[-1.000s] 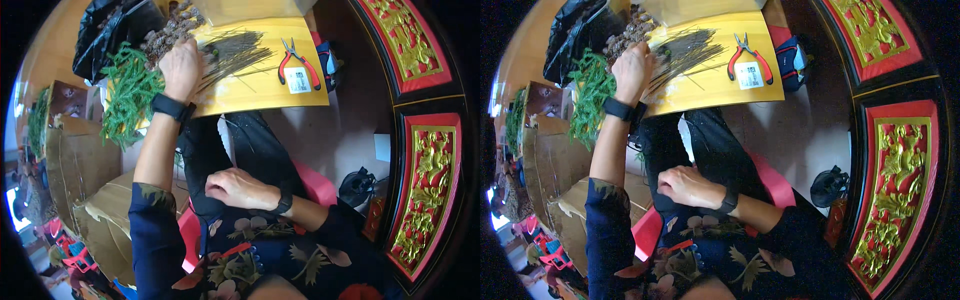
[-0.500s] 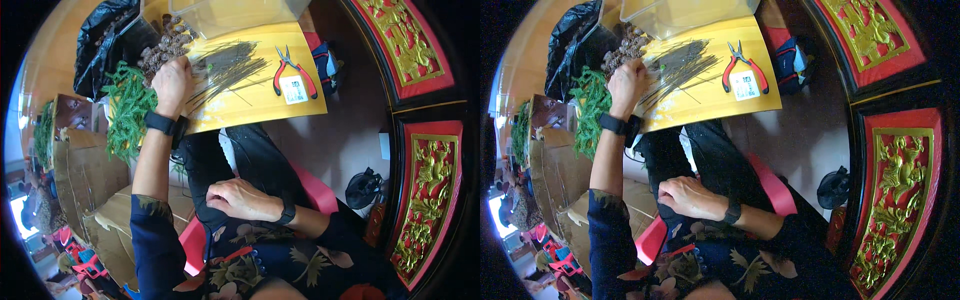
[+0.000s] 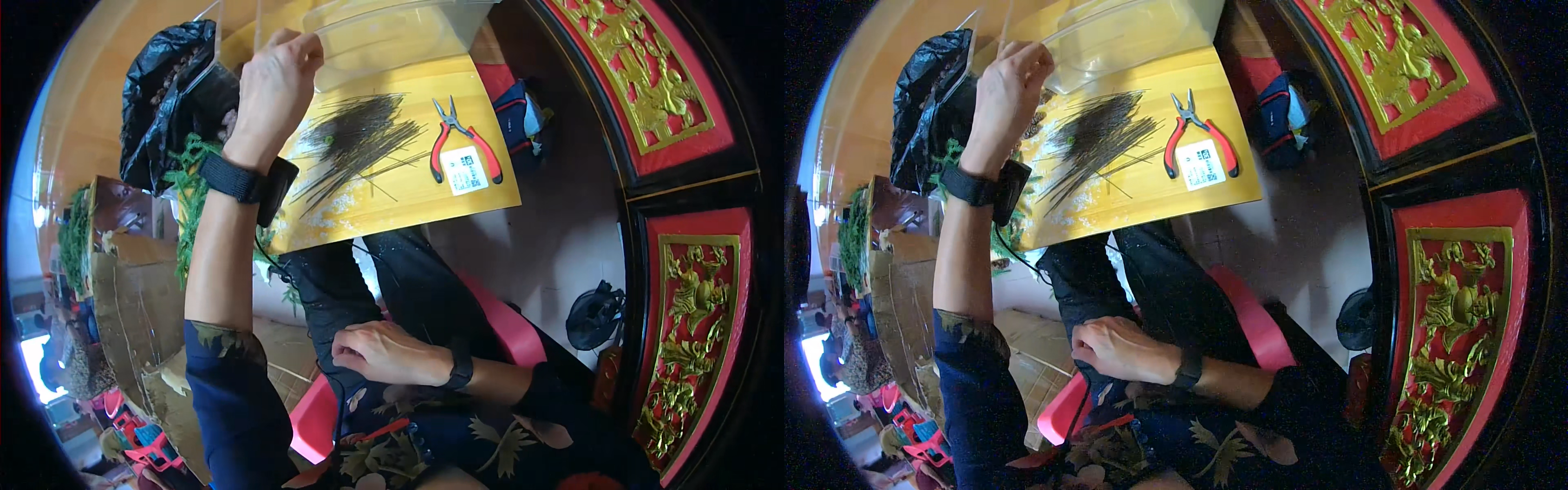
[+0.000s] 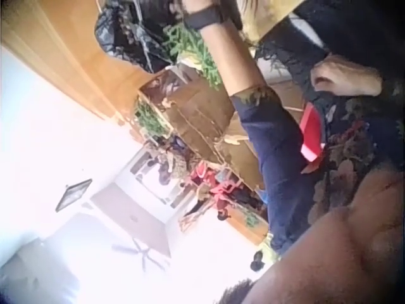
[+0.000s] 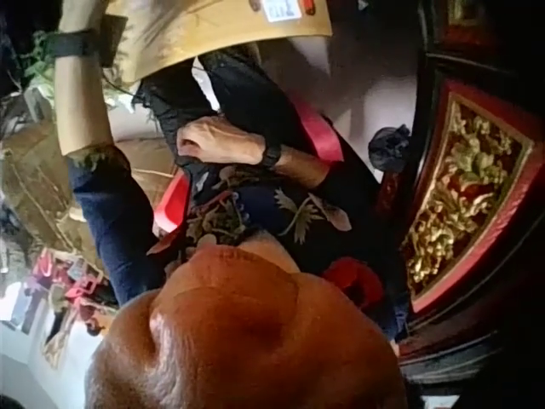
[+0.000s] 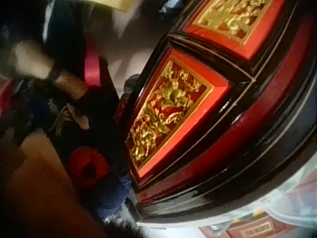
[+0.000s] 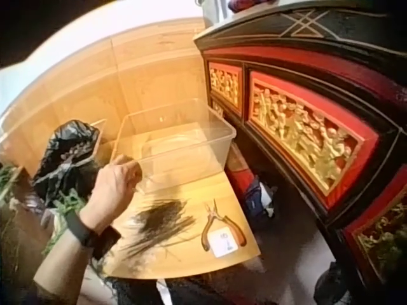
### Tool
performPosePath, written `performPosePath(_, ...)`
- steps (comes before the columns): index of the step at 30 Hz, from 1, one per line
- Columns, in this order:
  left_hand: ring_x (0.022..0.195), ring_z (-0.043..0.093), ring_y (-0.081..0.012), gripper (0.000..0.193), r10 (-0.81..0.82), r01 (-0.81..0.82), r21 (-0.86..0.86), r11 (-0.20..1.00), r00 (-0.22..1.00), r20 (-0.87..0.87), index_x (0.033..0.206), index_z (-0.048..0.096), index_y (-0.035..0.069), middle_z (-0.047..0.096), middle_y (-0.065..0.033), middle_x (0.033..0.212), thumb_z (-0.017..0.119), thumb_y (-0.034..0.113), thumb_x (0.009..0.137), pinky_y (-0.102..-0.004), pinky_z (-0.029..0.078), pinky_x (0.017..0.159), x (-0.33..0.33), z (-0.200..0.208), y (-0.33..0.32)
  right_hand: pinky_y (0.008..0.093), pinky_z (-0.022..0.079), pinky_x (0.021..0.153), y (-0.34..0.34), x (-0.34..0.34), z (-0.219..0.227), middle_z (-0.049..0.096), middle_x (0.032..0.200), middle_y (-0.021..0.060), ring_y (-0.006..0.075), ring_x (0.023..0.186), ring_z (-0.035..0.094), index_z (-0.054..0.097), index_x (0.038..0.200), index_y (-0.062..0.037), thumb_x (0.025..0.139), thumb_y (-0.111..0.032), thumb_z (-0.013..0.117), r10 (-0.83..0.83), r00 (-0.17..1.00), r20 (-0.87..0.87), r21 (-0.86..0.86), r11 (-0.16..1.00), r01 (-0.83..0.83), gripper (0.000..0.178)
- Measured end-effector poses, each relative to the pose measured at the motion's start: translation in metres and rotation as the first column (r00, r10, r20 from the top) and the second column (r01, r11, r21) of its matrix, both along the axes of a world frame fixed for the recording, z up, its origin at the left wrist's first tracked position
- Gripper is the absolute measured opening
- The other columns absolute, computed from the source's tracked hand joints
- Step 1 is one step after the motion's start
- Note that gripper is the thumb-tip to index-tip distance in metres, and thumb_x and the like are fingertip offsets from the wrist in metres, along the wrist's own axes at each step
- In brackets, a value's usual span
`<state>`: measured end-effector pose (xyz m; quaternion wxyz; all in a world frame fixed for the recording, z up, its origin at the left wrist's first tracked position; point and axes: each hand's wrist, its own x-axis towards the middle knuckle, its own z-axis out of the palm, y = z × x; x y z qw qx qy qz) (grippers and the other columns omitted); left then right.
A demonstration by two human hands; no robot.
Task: Trimming and attaching artificial green foliage to create decorative plant stems.
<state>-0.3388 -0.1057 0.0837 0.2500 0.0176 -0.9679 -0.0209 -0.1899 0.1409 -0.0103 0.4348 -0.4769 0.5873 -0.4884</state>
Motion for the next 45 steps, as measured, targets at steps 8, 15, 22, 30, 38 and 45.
performPosePath(8, 0.078, 0.06, -0.0334, 0.005, -0.063, 0.062, -0.009, 0.998, 0.996, -0.066, 0.083, 0.057, 0.005, 0.056, -0.0138, 0.094, 0.058, 0.006, 0.079, -0.0402, 0.049, 0.064, 0.014, -0.003, 0.031, 0.0377, 0.048, 0.071, 0.001, -0.003, 0.0, 0.063, 0.085, 0.0144, 0.0315, 0.082, 0.062, 0.06, 0.086, 0.0004, 0.085, -0.014, 0.055, 0.018, 1.0, 0.011, 0.02, 1.0, -0.019, 0.015)
performPosePath(15, 0.078, 0.059, -0.0319, 0.005, -0.027, 0.036, 0.076, 0.996, 0.993, -0.118, 0.085, 0.056, 0.004, 0.056, -0.012, 0.095, 0.059, 0.004, 0.08, -0.038, 0.047, 0.065, 0.043, 0.003, 0.057, 0.0372, 0.048, 0.071, -0.003, -0.017, 0.019, 0.062, 0.085, 0.0128, 0.0275, 0.077, 0.061, 0.059, 0.086, 0.0001, 0.082, -0.009, 0.06, -0.195, 0.978, 0.078, -0.096, 0.975, 0.202, 0.01)
performPosePath(22, 0.07, 0.051, -0.0238, 0.016, -0.058, 0.065, -0.02, 0.998, 0.967, 0.247, 0.083, 0.054, 0.007, 0.05, -0.0078, 0.079, 0.058, 0.004, 0.069, -0.0341, 0.04, 0.061, 0.138, -0.001, 0.098, 0.0324, 0.048, 0.069, 0.005, -0.078, 0.046, 0.062, 0.09, 0.0112, 0.0252, 0.08, 0.06, 0.061, 0.096, -0.0026, 0.08, -0.002, 0.062, -0.791, 0.338, -0.51, -0.602, 0.608, 0.518, 0.016)
performPosePath(30, 0.069, 0.054, -0.0281, 0.013, -0.257, 0.133, 0.315, 0.94, 0.884, 0.392, 0.086, 0.056, 0.005, 0.053, -0.0096, 0.075, 0.06, 0.004, 0.074, -0.0358, 0.043, 0.063, 0.148, -0.005, 0.085, 0.0357, 0.047, 0.062, 0.01, -0.065, 0.021, 0.058, 0.083, 0.0145, 0.0299, 0.073, 0.059, 0.057, 0.098, -0.0019, 0.082, -0.001, 0.057, -0.603, 0.71, -0.362, -0.278, 0.797, 0.535, 0.016)
performPosePath(38, 0.075, 0.061, -0.0305, 0.02, 0.231, -0.217, -0.095, 0.972, 0.957, 0.176, 0.09, 0.059, 0.006, 0.06, -0.0116, 0.084, 0.066, 0.016, 0.075, -0.0395, 0.049, 0.063, 0.067, -0.047, -0.029, 0.0343, 0.047, 0.06, -0.002, -0.061, 0.018, 0.057, 0.08, 0.0155, 0.0313, 0.069, 0.059, 0.056, 0.095, 0.0007, 0.086, 0.002, 0.054, -0.654, 0.729, -0.204, -0.297, 0.751, 0.59, 0.01)
performPosePath(45, 0.079, 0.061, -0.0322, 0.021, 0.262, -0.21, -0.214, 0.954, 0.931, 0.254, 0.09, 0.059, 0.007, 0.06, -0.0112, 0.087, 0.067, 0.016, 0.072, -0.0403, 0.049, 0.064, 0.046, -0.066, -0.045, 0.0355, 0.047, 0.061, 0.001, -0.056, 0.022, 0.055, 0.079, 0.0153, 0.0322, 0.069, 0.058, 0.055, 0.095, 0.0005, 0.085, 0.003, 0.053, -0.647, 0.736, -0.199, -0.284, 0.757, 0.589, 0.01)
